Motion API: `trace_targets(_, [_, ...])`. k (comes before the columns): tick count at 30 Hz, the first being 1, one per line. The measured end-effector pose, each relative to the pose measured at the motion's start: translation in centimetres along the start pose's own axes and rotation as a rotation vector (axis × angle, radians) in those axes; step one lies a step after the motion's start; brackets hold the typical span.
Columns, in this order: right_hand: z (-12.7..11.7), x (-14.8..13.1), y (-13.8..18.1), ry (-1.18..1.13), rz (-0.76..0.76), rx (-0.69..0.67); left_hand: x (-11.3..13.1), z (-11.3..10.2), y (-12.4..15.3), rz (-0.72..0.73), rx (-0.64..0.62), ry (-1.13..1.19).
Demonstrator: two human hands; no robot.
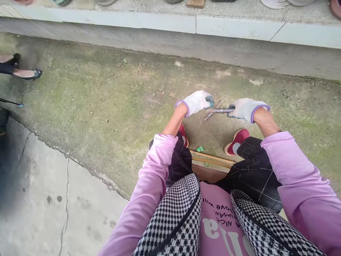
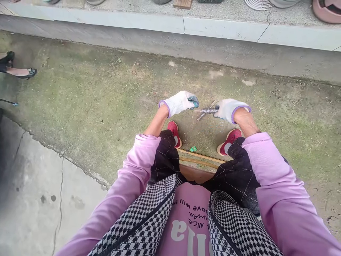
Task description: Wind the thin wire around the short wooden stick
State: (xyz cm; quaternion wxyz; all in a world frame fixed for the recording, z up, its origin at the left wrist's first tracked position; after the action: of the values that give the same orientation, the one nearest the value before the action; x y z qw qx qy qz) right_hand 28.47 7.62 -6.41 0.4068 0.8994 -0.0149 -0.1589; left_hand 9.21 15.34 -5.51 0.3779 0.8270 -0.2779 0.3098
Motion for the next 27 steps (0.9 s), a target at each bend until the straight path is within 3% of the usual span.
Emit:
trace_targets(3, [-2.3, 1.9, 0.2, 0.067, 0.137, 0.118, 0.0, 0.1, -0.4, 0.021, 0.016, 0.065])
trace_targets(7, [-4.4, 2.3, 0.8, 0.028, 0.143, 0.244, 0.3, 0.0, -0.7, 0.034, 0.023, 0.156])
trace_targets(10, [-4.1, 1.9, 1.1, 0.006, 0.15, 0.191, 0.6, -0.5, -0.3, 0.023, 0.044, 0.094])
trace_targets(14, [-2.8, 1.7, 1.2, 0.024, 0.17, 0.065, 0.6, -1.5, 0.3, -0.021, 0.104, -0.193])
trace_targets(18, [-3.7, 2.4, 1.4, -0.005, 0.185, 0.182, 0.7, -0.5, 0.1, -0.043, 0.073, -0.025])
trace_targets(21, [-4.5, 2.8, 1.9, -0.392, 0.132, 0.336, 1.4, 1.0, -0.3, 0.001, 0.02, 0.221])
trace_targets(23, [-4.4, 2.4, 2.2, -0.775, -0.012, 0.373, 1.6, 1.8, -0.4, 0.005, -0.023, 0.319])
trace_targets(25, [-3.9, 1.4, 2.5, -0.982, -0.175, 0.276, 1.5, 1.9, -0.5, 0.001, -0.038, 0.348])
trace_targets(27, [-2.8, 0.2, 2.9, -0.994, -0.274, 0.085, 1.2, 1.4, -0.7, 0.017, -0.034, 0.313])
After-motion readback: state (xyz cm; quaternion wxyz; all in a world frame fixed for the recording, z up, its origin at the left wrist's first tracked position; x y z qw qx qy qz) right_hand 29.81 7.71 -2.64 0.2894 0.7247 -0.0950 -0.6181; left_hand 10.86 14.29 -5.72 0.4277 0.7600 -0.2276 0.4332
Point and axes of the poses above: each hand's wrist, its own y-axis away from the middle knuckle, its own z-axis out of the palm, x = y × z, the point moved 7 cm from there along -y, towards the middle knuckle, and after that the axes turned 1 degree about -z, right-handed, at the moved point
